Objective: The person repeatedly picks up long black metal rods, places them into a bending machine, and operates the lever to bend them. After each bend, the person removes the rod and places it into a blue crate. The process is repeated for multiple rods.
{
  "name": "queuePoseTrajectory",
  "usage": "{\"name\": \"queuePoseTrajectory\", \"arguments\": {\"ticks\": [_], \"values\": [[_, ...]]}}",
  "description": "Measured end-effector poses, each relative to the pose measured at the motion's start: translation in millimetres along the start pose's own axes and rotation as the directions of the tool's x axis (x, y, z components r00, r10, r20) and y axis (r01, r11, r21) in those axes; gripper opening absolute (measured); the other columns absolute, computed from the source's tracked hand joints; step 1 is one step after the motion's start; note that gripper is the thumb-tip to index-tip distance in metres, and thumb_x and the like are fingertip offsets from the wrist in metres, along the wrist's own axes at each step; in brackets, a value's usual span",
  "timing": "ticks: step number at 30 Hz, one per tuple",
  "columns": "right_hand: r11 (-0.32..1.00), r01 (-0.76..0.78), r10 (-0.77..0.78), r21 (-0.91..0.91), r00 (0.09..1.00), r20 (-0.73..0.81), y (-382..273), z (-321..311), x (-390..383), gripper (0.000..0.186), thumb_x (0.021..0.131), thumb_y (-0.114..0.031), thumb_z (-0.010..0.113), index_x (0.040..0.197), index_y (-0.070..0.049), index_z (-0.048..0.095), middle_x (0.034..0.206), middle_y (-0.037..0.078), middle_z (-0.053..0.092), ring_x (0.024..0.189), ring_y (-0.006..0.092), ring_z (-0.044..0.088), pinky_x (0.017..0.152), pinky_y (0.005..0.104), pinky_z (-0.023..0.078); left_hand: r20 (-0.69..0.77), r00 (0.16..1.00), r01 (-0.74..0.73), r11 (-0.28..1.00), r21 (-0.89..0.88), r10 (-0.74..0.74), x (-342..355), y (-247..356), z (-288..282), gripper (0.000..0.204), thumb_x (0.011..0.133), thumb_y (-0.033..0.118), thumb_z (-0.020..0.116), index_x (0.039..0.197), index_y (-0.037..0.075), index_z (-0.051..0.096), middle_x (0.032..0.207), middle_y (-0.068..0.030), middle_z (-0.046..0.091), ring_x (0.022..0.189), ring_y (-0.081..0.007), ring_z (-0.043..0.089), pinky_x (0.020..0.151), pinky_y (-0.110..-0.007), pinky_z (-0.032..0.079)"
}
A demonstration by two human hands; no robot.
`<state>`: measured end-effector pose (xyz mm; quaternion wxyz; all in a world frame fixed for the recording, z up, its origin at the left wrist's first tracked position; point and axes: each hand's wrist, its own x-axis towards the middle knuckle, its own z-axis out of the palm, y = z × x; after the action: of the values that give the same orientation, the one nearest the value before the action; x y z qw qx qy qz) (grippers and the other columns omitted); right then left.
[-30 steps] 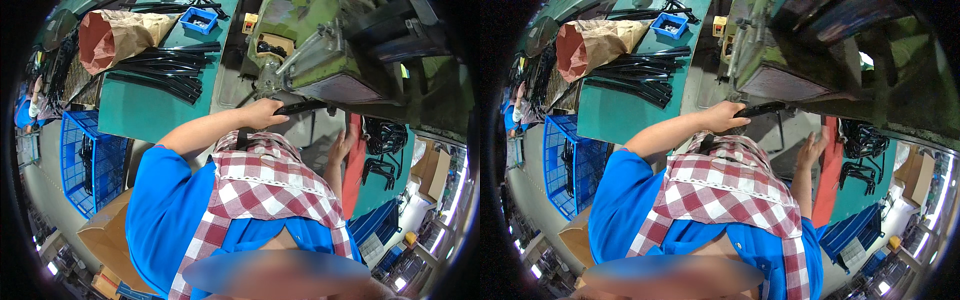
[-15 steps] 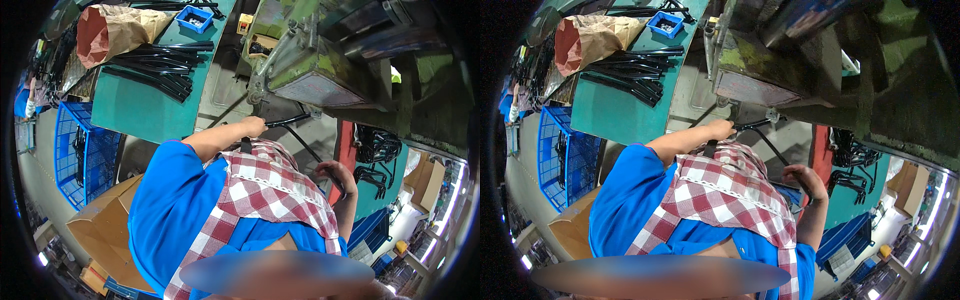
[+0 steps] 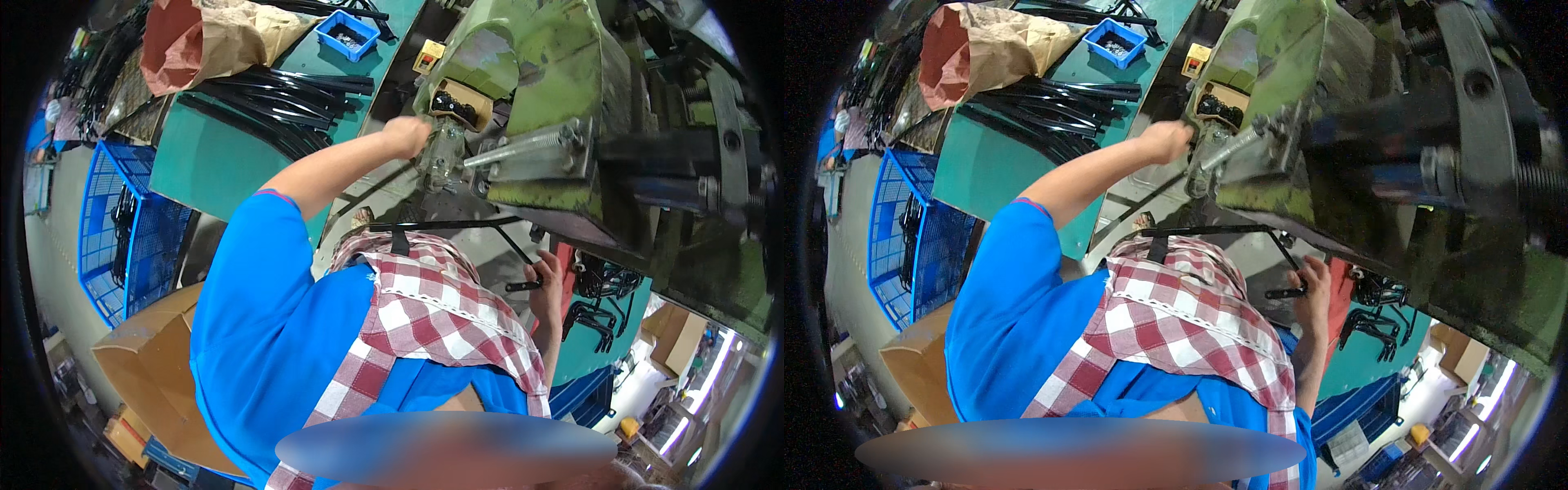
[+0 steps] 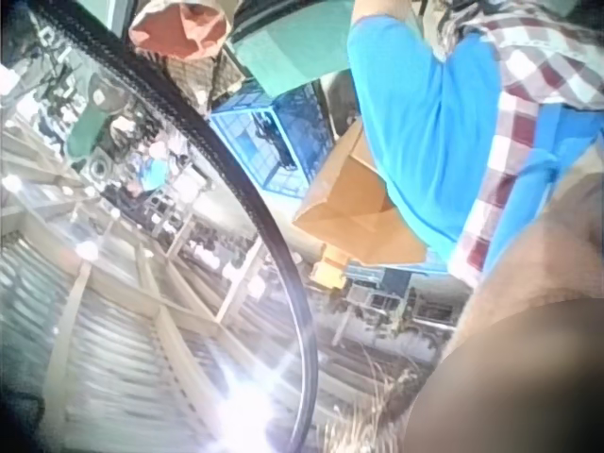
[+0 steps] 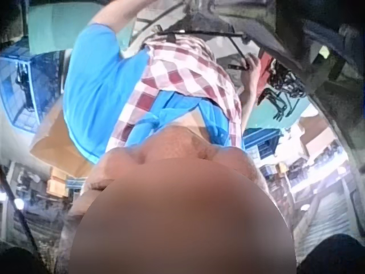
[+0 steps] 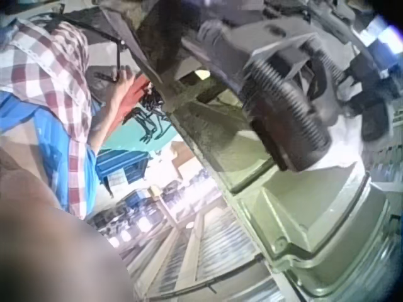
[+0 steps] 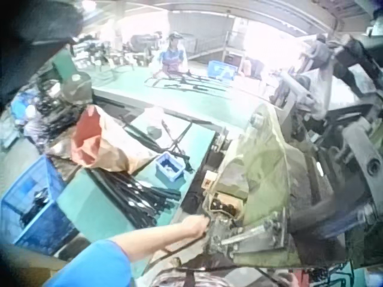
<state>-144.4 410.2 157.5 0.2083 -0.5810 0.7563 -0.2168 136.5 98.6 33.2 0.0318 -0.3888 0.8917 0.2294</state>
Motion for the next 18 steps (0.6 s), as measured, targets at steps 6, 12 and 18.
{"name": "queuePoseTrajectory", "arguments": {"ticks": [6,12,18], "values": [[0.995,-0.025,0.043,-0.102,0.981,0.187,-16.1,58.6,-5.5,0.017,0.067,-0.005,0.065,0.083,-0.001,0.065,0.085,0.019,0.063,0.085,0.0364,0.061,0.075,0.0392,0.049,-0.198,0.950,-0.211,0.965,0.157,0.240,82.5,20.6,-21.7,0.021,0.080,0.007,0.053,0.101,0.006,0.060,0.099,-0.0142,0.059,0.094,-0.0322,0.061,0.079,-0.040,0.051],[0.955,-0.253,0.285,-0.154,0.928,0.241,-25.9,86.5,-36.5,0.028,0.074,-0.026,0.069,0.079,0.000,0.064,0.076,0.024,0.061,0.073,0.0402,0.062,0.063,0.0431,0.049,-0.020,0.979,-0.190,0.936,0.298,0.205,129.2,32.3,-18.9,0.023,0.083,0.011,0.053,0.094,0.005,0.071,0.101,-0.0149,0.068,0.094,-0.0286,0.066,0.077,-0.040,0.054],[0.942,-0.335,0.336,-0.034,0.929,0.157,-16.7,93.2,-50.0,0.038,0.077,-0.036,0.069,0.077,0.001,0.062,0.071,0.025,0.059,0.071,0.0412,0.061,0.061,0.0449,0.047,-0.062,0.950,-0.261,0.888,0.378,0.306,125.3,31.1,-30.4,0.020,0.078,0.010,0.056,0.089,0.005,0.072,0.091,-0.0136,0.070,0.086,-0.0306,0.068,0.070,-0.042,0.055]]}}
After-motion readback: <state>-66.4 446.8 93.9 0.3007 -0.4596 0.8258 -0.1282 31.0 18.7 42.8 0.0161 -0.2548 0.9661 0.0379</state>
